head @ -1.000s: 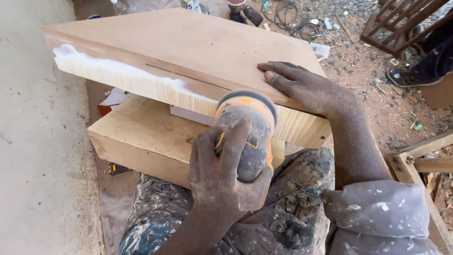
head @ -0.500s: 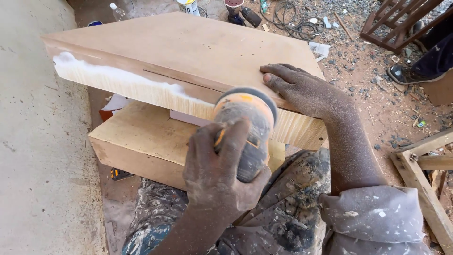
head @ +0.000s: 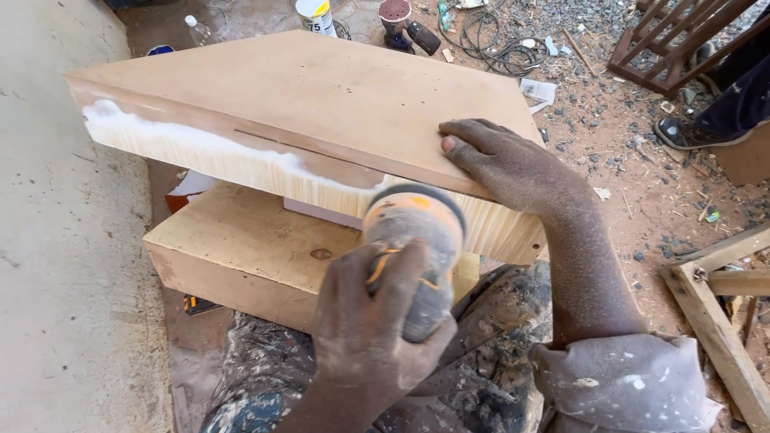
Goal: Using an electric orbital sander to smooth the surfaces and edges of a wooden furniture component.
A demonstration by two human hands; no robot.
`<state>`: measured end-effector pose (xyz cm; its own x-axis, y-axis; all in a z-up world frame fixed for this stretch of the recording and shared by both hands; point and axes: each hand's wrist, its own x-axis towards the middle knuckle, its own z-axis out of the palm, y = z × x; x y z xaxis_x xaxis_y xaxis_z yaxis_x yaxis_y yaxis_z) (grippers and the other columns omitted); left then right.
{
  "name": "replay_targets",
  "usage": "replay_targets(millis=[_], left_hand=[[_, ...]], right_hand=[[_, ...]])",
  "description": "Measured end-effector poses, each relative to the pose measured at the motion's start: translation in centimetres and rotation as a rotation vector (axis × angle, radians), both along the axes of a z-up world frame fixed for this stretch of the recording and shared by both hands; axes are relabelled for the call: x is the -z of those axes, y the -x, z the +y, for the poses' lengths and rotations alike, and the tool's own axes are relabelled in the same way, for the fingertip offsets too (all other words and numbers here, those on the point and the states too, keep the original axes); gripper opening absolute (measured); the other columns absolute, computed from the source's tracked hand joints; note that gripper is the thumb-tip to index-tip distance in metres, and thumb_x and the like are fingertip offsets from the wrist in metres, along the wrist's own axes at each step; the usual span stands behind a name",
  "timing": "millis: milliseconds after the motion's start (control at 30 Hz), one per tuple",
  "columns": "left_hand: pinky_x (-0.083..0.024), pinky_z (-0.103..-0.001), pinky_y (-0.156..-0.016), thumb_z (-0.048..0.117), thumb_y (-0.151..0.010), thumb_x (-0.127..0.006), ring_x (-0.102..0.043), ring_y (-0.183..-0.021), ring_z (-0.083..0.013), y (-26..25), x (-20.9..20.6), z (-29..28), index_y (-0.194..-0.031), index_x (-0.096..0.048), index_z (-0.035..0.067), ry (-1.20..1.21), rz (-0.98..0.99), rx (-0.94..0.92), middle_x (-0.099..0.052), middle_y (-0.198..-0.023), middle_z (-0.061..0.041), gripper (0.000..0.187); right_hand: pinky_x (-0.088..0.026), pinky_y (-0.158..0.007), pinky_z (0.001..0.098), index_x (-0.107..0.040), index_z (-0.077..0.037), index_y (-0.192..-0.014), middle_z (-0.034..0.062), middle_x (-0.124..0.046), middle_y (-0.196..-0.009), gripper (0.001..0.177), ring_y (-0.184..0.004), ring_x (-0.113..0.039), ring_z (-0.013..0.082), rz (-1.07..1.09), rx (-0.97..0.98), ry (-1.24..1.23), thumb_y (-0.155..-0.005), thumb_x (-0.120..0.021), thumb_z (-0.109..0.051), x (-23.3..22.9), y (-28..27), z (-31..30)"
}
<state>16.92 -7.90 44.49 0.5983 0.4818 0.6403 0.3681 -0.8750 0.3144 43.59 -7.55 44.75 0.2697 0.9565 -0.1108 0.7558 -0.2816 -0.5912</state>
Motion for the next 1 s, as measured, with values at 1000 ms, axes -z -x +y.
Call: replay_targets(millis=[1000], left_hand=[[-0.057,-0.045,-0.074,0.025,-0.070,-0.080,-0.058,-0.092,-0.0312,1.2,-1.9,4.1,-0.135,-0.055,0.016,0.139,-0.126,-0.223,-0.049,-0.111,-0.013,0.071]], right_hand=[[-0.032,-0.114,0.0378,-0.056,-0.016,-0.144,0.0017,-0.058,-0.150,0.056,-0.139,-0.049,0.0206,0.019,0.108,0.071,-0.103,-0.037,-0.049,-2.1,1.3,-0.3]])
